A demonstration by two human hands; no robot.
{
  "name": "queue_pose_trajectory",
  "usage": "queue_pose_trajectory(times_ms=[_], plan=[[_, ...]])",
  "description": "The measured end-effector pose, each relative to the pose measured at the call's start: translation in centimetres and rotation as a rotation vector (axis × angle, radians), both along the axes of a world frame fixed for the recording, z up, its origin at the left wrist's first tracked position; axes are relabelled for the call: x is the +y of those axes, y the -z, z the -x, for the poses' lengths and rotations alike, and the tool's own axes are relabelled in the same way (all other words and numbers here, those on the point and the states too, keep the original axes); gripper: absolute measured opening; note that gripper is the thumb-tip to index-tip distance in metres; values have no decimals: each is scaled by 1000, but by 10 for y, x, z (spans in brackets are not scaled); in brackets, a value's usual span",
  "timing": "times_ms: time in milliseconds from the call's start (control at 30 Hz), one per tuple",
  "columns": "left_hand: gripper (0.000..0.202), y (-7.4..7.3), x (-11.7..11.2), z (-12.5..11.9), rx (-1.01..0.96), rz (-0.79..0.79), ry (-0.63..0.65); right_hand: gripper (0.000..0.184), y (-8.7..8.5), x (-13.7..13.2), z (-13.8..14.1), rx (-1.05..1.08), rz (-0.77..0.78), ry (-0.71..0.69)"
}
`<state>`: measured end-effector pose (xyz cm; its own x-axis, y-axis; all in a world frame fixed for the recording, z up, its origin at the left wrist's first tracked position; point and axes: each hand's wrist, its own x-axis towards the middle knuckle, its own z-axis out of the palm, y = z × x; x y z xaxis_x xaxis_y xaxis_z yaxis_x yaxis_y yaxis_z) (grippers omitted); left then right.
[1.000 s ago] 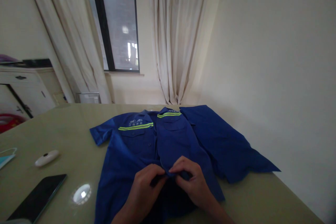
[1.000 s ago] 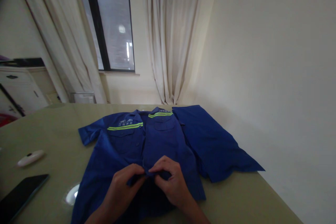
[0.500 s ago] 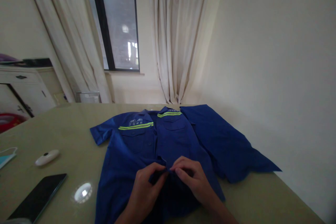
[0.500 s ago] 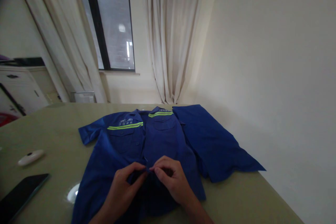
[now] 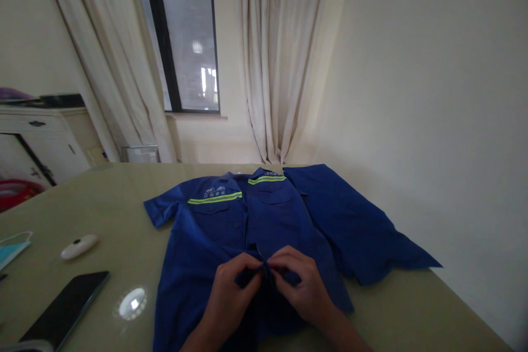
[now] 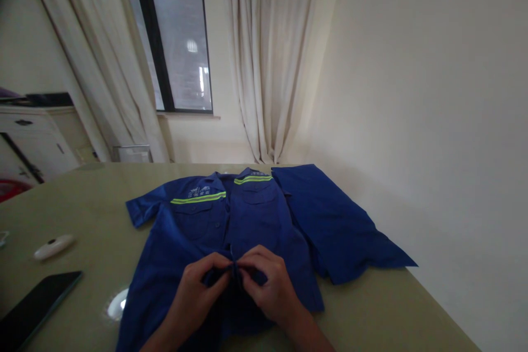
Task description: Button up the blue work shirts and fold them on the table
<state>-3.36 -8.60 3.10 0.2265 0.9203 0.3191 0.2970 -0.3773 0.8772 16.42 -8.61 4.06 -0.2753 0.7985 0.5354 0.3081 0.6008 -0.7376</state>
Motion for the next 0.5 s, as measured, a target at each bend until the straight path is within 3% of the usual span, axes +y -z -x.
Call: queue_pose_trajectory(times_ms=[300,500], plan=[[19,-5,-3,-3,-5,88,-4,16,10,-1,2,-173,-128,76],[30,0,0,-7,-9,171,-58,17,13,-2,6,-267,-144,104]])
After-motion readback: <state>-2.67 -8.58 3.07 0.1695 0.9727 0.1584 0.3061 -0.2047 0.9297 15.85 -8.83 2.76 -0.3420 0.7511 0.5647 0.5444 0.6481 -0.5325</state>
